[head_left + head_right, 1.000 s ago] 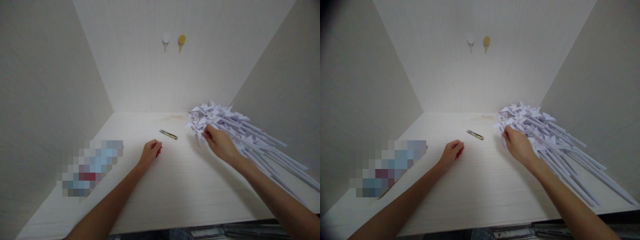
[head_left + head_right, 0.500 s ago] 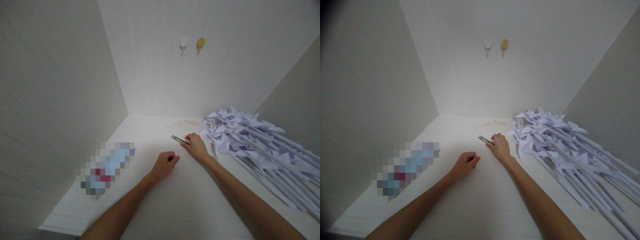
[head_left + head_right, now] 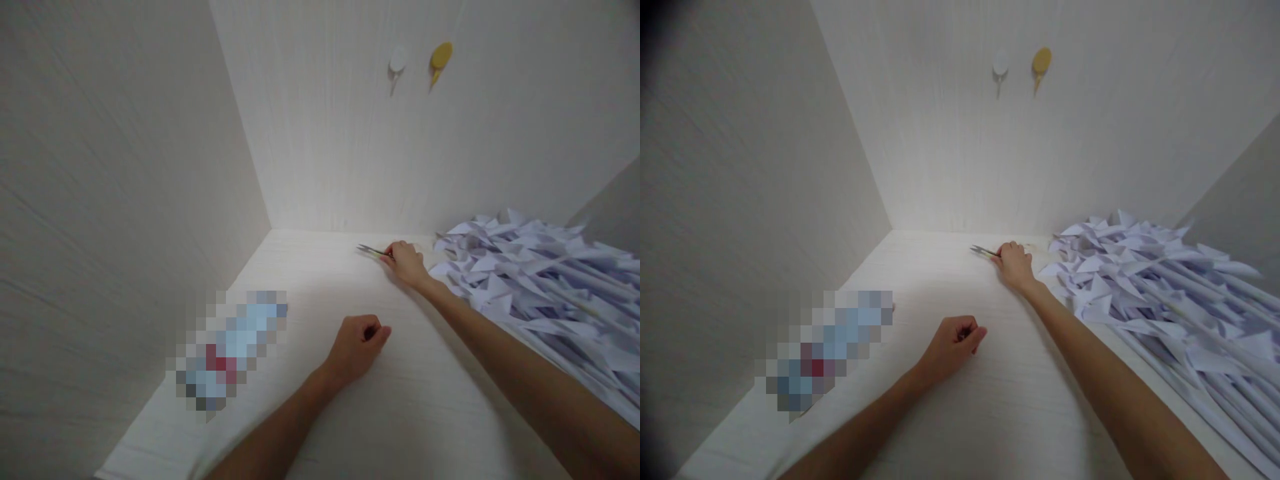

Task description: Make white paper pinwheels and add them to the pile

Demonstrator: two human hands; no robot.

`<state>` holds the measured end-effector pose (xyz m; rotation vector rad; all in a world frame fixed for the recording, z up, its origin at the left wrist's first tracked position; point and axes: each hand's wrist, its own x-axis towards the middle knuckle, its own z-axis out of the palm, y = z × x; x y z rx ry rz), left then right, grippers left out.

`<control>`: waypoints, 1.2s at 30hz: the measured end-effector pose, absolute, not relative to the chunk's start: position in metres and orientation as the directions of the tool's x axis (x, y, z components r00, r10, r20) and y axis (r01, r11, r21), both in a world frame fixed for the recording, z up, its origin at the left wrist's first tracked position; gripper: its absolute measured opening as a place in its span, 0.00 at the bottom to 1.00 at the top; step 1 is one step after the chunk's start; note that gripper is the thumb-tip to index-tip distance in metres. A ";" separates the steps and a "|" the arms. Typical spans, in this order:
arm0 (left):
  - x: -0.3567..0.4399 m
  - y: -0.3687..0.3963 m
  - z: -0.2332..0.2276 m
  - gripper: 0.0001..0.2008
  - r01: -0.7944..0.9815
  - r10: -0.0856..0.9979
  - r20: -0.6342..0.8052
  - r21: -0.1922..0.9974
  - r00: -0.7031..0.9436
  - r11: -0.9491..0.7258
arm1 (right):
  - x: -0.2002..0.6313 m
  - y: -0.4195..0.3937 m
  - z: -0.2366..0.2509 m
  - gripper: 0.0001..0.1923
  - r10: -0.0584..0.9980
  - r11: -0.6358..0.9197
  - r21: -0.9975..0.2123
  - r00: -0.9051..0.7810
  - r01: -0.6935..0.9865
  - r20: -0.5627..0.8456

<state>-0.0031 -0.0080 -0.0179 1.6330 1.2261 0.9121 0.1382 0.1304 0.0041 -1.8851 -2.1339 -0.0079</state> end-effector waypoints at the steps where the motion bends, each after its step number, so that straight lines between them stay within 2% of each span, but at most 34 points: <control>1: -0.003 -0.008 -0.018 0.16 0.320 0.969 0.050 0.939 0.243 -0.129 | 0.135 0.142 0.005 0.12 0.971 0.126 -0.195 -0.081 0.973 0.223; 5: -0.003 -0.008 -0.018 0.16 0.307 0.971 0.038 0.945 0.236 -0.111 | 0.118 0.174 0.004 0.14 0.974 0.091 -0.213 -0.043 0.973 0.221; 12: -0.003 -0.008 -0.017 0.15 0.296 0.976 0.020 0.951 0.218 -0.086 | 0.106 0.185 -0.009 0.15 0.981 0.052 -0.218 -0.009 0.975 0.192; 25: -0.002 -0.006 -0.017 0.15 0.273 0.978 0.006 0.960 0.207 -0.063 | 0.108 0.197 -0.021 0.12 0.981 -0.027 -0.355 0.094 0.935 0.172; 30: -0.002 -0.006 -0.018 0.15 0.269 0.977 0.023 0.960 0.212 -0.081 | 0.107 0.194 -0.008 0.14 0.973 -0.041 -0.388 0.124 0.921 0.193; 32: -0.002 -0.006 -0.019 0.14 0.267 0.976 0.026 0.960 0.216 -0.085 | 0.107 0.181 0.007 0.13 0.954 0.026 -0.421 0.103 0.907 0.281; 33: -0.003 -0.005 -0.020 0.14 0.268 0.976 0.028 0.959 0.217 -0.087 | 0.108 0.169 0.015 0.10 0.934 0.120 -0.435 0.047 0.893 0.354; 34: -0.003 -0.005 -0.020 0.14 0.271 0.975 0.030 0.958 0.221 -0.091 | 0.110 0.154 0.023 0.09 0.915 0.241 -0.435 -0.054 0.868 0.399; 36: -0.003 -0.005 -0.019 0.15 0.274 0.974 0.037 0.957 0.224 -0.100 | 0.118 0.113 0.031 0.16 0.875 0.418 -0.417 -0.235 0.807 0.423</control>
